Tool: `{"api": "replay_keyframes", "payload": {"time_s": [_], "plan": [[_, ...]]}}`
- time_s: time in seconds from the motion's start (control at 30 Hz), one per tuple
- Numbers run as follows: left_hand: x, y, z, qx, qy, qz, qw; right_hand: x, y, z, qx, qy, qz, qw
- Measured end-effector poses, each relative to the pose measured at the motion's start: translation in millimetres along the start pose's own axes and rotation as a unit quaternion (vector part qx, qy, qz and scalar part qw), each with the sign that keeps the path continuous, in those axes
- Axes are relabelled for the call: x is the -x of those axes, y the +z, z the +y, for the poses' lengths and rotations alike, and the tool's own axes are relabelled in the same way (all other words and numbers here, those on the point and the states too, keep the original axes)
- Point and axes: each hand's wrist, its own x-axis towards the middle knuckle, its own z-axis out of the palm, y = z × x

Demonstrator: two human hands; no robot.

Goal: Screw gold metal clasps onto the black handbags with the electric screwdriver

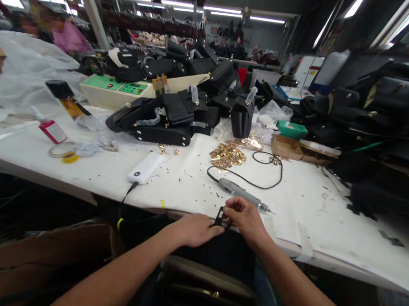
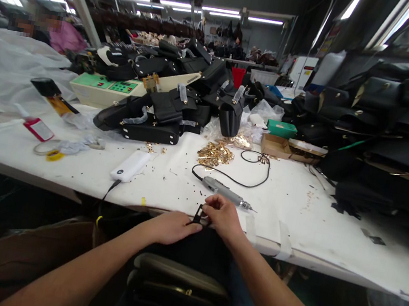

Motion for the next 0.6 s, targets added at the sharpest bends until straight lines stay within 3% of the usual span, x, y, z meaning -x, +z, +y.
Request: {"api": "replay_keyframes", "payload": {"time_s": [0.1,0.2,0.37,0.5,0.6], "plan": [[4,11,8,-0.048,-0.044,0.118,0.991,-15,-3,6,0.015,0.013,-0.004,1.000],[10,21,8,-0.119,-0.075,0.200,0.970,-25,-6,11,0.018,0.037,-0.005,0.999],[14,28,-5,-0.150,-0.016,0.287,0.946,-38,-10,20,0.086,0.035,-0.010,0.996],[8,26,-8,-0.169,0.032,0.294,0.940,-45,-9,14,0.234,0.011,-0.021,0.972],[3,26,-9,-0.188,0.060,0.276,0.941,-49,-9,10,0.287,-0.013,-0.003,0.958]]}}
